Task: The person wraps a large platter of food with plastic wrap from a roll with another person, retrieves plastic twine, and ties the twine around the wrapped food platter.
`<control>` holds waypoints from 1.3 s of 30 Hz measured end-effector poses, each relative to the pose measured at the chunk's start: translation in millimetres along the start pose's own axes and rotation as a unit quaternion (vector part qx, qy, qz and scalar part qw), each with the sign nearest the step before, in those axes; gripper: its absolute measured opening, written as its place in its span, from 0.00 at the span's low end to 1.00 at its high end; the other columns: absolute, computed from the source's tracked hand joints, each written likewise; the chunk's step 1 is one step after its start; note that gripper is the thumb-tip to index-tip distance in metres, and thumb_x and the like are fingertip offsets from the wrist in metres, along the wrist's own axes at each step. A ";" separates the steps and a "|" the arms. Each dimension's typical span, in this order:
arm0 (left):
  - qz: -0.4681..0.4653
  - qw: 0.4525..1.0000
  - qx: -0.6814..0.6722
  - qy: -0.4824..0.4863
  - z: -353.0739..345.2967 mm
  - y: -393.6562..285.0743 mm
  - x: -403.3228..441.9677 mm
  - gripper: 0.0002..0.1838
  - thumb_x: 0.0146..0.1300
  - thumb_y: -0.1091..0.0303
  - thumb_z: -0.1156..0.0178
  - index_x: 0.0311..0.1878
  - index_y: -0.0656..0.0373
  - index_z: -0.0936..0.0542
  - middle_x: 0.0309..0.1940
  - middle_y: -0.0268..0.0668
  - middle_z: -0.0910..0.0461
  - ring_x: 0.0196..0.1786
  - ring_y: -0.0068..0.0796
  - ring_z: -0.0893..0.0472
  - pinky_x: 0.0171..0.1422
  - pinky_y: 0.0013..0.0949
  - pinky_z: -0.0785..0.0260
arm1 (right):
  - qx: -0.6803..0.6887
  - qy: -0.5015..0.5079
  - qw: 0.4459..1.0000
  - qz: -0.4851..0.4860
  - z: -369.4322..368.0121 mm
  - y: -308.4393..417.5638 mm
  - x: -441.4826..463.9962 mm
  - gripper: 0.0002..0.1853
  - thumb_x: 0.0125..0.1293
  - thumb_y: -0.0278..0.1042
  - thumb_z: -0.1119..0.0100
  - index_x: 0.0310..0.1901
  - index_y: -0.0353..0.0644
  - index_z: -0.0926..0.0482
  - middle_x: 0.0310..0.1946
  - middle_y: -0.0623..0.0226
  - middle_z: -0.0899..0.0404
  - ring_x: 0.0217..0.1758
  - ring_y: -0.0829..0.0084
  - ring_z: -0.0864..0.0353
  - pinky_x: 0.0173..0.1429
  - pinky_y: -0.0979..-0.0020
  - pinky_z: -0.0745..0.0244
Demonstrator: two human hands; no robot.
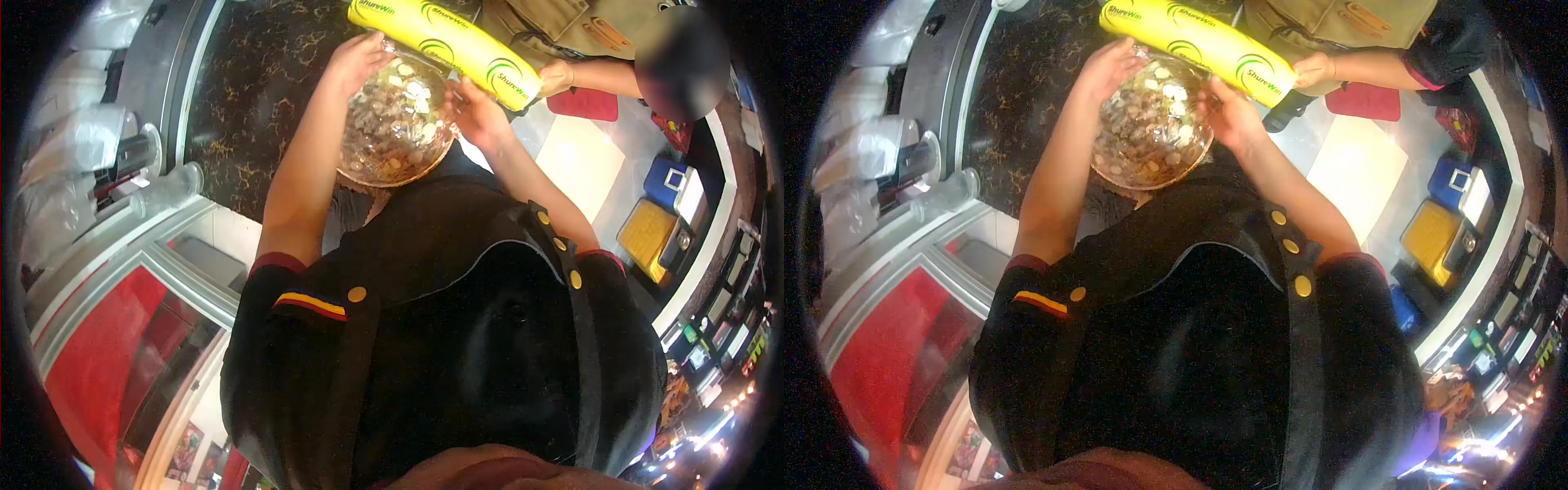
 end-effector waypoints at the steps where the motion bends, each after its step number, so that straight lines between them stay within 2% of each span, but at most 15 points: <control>1: -0.002 1.000 0.000 -0.004 2.9 -0.7 6.1 0.21 0.62 0.62 0.43 0.55 0.65 0.29 0.42 0.45 0.22 0.49 0.36 0.24 0.53 0.35 0.30 | 0.030 -0.005 0.999 0.015 -2.1 1.3 5.0 0.12 0.64 0.38 0.45 0.45 0.44 0.30 0.41 0.64 0.25 0.42 0.70 0.29 0.47 0.69 0.32; 4: 0.006 0.994 0.068 -0.082 10.5 -14.6 -3.3 0.08 0.61 0.70 0.43 0.41 0.64 0.24 0.29 0.34 0.26 0.29 0.21 0.25 0.31 0.22 0.28 | 0.073 -0.003 0.997 0.033 -1.2 0.7 13.9 0.09 0.64 0.37 0.44 0.40 0.43 0.27 0.38 0.64 0.25 0.39 0.70 0.28 0.45 0.69 0.32; 7: -0.045 0.993 0.064 -0.083 18.2 -32.4 -19.7 0.07 0.61 0.70 0.43 0.39 0.63 0.23 0.28 0.34 0.25 0.29 0.22 0.25 0.29 0.23 0.29 | 0.108 0.009 0.993 0.037 -3.6 -0.2 1.8 0.05 0.63 0.33 0.45 0.38 0.42 0.27 0.37 0.64 0.24 0.38 0.69 0.27 0.44 0.69 0.31; 8: -0.063 0.991 0.048 -0.111 22.8 -37.0 -25.9 0.06 0.59 0.68 0.41 0.33 0.61 0.21 0.21 0.31 0.25 0.25 0.21 0.25 0.29 0.23 0.32 | 0.107 0.022 0.993 0.048 -6.5 1.4 -6.5 0.05 0.63 0.32 0.46 0.37 0.42 0.27 0.39 0.63 0.23 0.41 0.68 0.27 0.46 0.69 0.30; 12: -0.053 0.995 -0.006 -0.081 20.1 -45.7 -36.1 0.06 0.61 0.69 0.43 0.34 0.63 0.24 0.25 0.35 0.24 0.27 0.26 0.24 0.33 0.26 0.28 | 0.106 0.081 0.987 0.085 -35.2 9.9 -49.0 0.05 0.64 0.31 0.49 0.39 0.40 0.29 0.43 0.60 0.24 0.46 0.67 0.26 0.51 0.67 0.30; 14: -0.016 0.976 -0.213 -0.035 5.7 -37.2 -39.8 0.06 0.63 0.71 0.47 0.36 0.65 0.27 0.30 0.40 0.23 0.32 0.34 0.22 0.41 0.33 0.25 | 0.070 0.061 0.994 0.062 -30.6 0.6 -45.5 0.07 0.64 0.32 0.49 0.41 0.39 0.30 0.45 0.58 0.25 0.48 0.66 0.26 0.52 0.66 0.30; 15: -0.016 0.976 -0.214 -0.032 5.6 -37.8 -39.4 0.06 0.63 0.71 0.47 0.36 0.65 0.27 0.30 0.40 0.23 0.32 0.34 0.22 0.41 0.33 0.25 | 0.037 0.042 0.998 0.039 -32.6 -4.5 -46.1 0.10 0.65 0.33 0.49 0.43 0.38 0.30 0.46 0.56 0.25 0.49 0.64 0.27 0.54 0.65 0.30; 17: -0.003 0.951 -0.288 0.108 -22.8 -47.9 -38.2 0.10 0.64 0.71 0.50 0.41 0.70 0.30 0.41 0.47 0.27 0.49 0.43 0.25 0.56 0.39 0.30 | 0.031 0.034 0.999 0.026 -45.7 -5.0 -43.6 0.14 0.66 0.38 0.49 0.47 0.36 0.31 0.46 0.55 0.26 0.48 0.63 0.27 0.53 0.65 0.30; 19: -0.021 0.952 -0.270 0.145 -32.9 -57.2 -52.9 0.09 0.64 0.71 0.49 0.42 0.69 0.31 0.41 0.48 0.26 0.48 0.42 0.25 0.56 0.40 0.29 | 0.041 0.077 0.992 0.093 -71.6 17.9 -49.2 0.20 0.66 0.44 0.48 0.49 0.36 0.33 0.48 0.54 0.28 0.51 0.62 0.28 0.56 0.65 0.31; 21: -0.084 0.973 -0.211 0.035 -24.0 -68.5 -82.4 0.06 0.65 0.72 0.50 0.38 0.67 0.30 0.34 0.45 0.24 0.37 0.40 0.21 0.49 0.40 0.25 | 0.056 0.066 0.991 0.104 -72.4 31.2 -36.8 0.18 0.67 0.43 0.49 0.48 0.36 0.32 0.43 0.56 0.27 0.44 0.63 0.26 0.49 0.65 0.28; 24: -0.078 0.978 -0.187 0.042 -14.1 -65.0 -100.8 0.08 0.64 0.73 0.49 0.41 0.68 0.29 0.40 0.48 0.25 0.46 0.40 0.22 0.53 0.39 0.27 | 0.076 -0.013 0.995 0.066 -53.5 28.2 -23.1 0.13 0.67 0.38 0.51 0.44 0.36 0.31 0.39 0.57 0.26 0.40 0.64 0.26 0.45 0.67 0.27; 28: -0.109 0.974 -0.181 0.086 -2.3 -71.7 -112.7 0.05 0.63 0.74 0.48 0.38 0.67 0.27 0.36 0.47 0.22 0.44 0.41 0.21 0.52 0.39 0.26 | 0.107 0.019 0.989 0.097 -58.1 24.8 -35.9 0.12 0.67 0.36 0.51 0.43 0.35 0.31 0.38 0.57 0.26 0.41 0.64 0.25 0.46 0.67 0.27; 31: -0.113 0.972 -0.180 0.104 -5.6 -72.3 -118.6 0.05 0.63 0.74 0.49 0.37 0.66 0.27 0.36 0.46 0.22 0.44 0.41 0.21 0.51 0.39 0.26 | 0.098 0.020 0.988 0.116 -64.6 26.5 -53.4 0.16 0.66 0.41 0.50 0.43 0.33 0.31 0.40 0.56 0.26 0.43 0.63 0.25 0.47 0.66 0.27; 34: -0.109 0.970 -0.192 0.099 -12.9 -75.1 -127.0 0.05 0.63 0.74 0.48 0.36 0.66 0.26 0.34 0.47 0.21 0.40 0.42 0.19 0.48 0.40 0.25 | 0.114 0.059 0.988 0.081 -85.4 22.9 -59.7 0.32 0.63 0.53 0.47 0.53 0.29 0.38 0.50 0.52 0.31 0.53 0.59 0.29 0.55 0.62 0.31; 39: -0.110 0.962 -0.221 0.120 -5.5 -75.9 -132.4 0.05 0.63 0.74 0.48 0.36 0.66 0.26 0.34 0.46 0.21 0.40 0.42 0.19 0.48 0.40 0.25 | 0.117 0.026 0.990 0.078 -84.5 25.8 -60.5 0.29 0.63 0.53 0.47 0.51 0.31 0.35 0.48 0.54 0.30 0.51 0.61 0.29 0.53 0.64 0.30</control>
Point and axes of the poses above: each hand's wrist, its own x-axis towards the middle knuckle, its own z-axis out of the back of the hand, y = z × x, the point moved 10 cm from there along x, towards the middle knuckle
